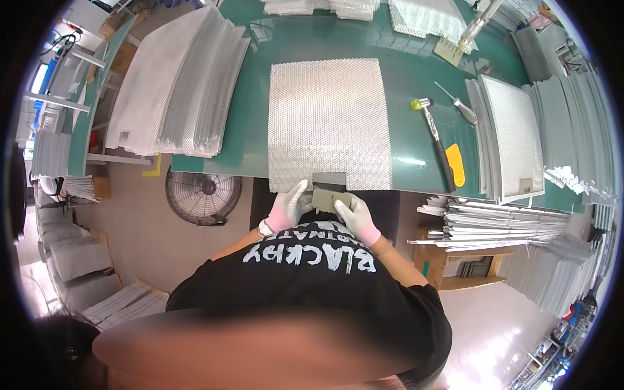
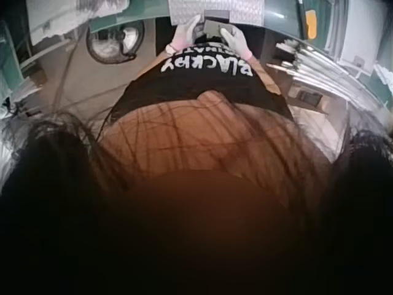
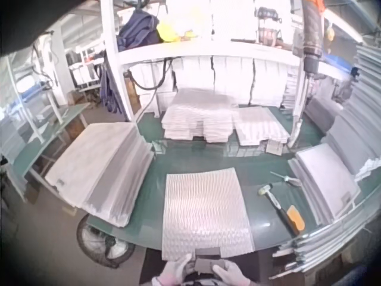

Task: Assemble metal frames onto mesh filter pads using a mallet and manual alignment.

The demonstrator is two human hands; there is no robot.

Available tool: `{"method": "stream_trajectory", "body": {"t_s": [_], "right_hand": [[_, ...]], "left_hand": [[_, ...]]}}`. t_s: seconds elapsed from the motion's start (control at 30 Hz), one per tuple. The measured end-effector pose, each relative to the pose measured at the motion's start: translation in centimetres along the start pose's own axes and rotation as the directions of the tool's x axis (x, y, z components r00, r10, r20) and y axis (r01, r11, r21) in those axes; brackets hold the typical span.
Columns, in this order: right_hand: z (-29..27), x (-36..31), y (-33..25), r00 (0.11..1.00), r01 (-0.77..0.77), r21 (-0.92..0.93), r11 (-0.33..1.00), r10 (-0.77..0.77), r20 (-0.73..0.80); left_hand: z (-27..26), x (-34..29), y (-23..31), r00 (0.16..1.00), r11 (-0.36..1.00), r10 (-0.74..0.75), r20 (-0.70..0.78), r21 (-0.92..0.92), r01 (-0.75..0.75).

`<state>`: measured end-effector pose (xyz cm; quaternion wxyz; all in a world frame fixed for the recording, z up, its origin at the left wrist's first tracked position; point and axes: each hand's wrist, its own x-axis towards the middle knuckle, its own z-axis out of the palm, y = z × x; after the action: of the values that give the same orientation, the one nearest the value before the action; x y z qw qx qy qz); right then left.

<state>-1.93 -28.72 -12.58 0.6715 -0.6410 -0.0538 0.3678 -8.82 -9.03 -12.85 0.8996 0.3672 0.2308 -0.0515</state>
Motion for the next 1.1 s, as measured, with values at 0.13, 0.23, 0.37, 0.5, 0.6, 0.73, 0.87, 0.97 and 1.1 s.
{"method": "stream_trajectory", "body": {"t_s": [0.13, 0.23, 0.37, 0.5, 0.6, 0.73, 0.87, 0.97, 1.1], "right_hand": [[0.2, 1.3, 0.4, 0.999, -0.028, 0.110, 0.993, 0.025, 0.035], [0.5, 1.2, -0.7, 1.000, -0.014, -0.030, 0.999, 0.014, -0.003], [1.7, 1.0, -1.3, 0.969, 0.202, -0.104, 0.974, -0.214, -0.124], [1.2, 0.8, -1.1, 0.996, -0.045, 0.084, 0.995, 0.051, -0.072], [1.9, 0.8, 0.0, 0.988, 0.128, -0.040, 0.991, -0.130, -0.077], [1.8, -0.2, -0.8, 0.938, 0.034, 0.044, 0.998, -0.017, -0.348], [2.2, 0.3, -0.5, 0.926, 0.081, 0.250, 0.965, 0.019, -0.376], [1.3, 0.5, 0.8, 0.934, 0.020, 0.026, 0.999, -0.009, -0.357], [1.7, 0.4, 0.4, 0.923, 0.006, 0.078, 0.997, 0.024, -0.384]], "left_hand": [[-1.0, -0.3, -1.0, 0.988, 0.952, 0.130, 0.084, 0.269, -0.148], [-1.7, -0.3, -1.6, 0.991, 0.944, 0.117, 0.069, 0.303, -0.133], [-1.7, -0.5, -2.0, 0.989, 0.953, 0.142, 0.050, 0.261, -0.150], [0.2, -1.0, -1.1, 1.000, 0.989, -0.010, -0.013, 0.147, 0.012], [0.0, -0.2, -2.1, 0.996, 0.930, -0.088, -0.004, 0.357, 0.084], [0.2, -0.4, -1.1, 0.987, 0.865, -0.102, -0.121, 0.479, 0.148], [0.6, -0.6, -0.4, 0.998, 0.862, -0.047, -0.040, 0.503, 0.061], [0.0, -0.3, -1.3, 0.999, 0.938, -0.028, 0.017, 0.346, 0.021], [1.0, -1.1, -1.0, 0.997, 0.982, -0.083, -0.011, 0.167, 0.083]]}}
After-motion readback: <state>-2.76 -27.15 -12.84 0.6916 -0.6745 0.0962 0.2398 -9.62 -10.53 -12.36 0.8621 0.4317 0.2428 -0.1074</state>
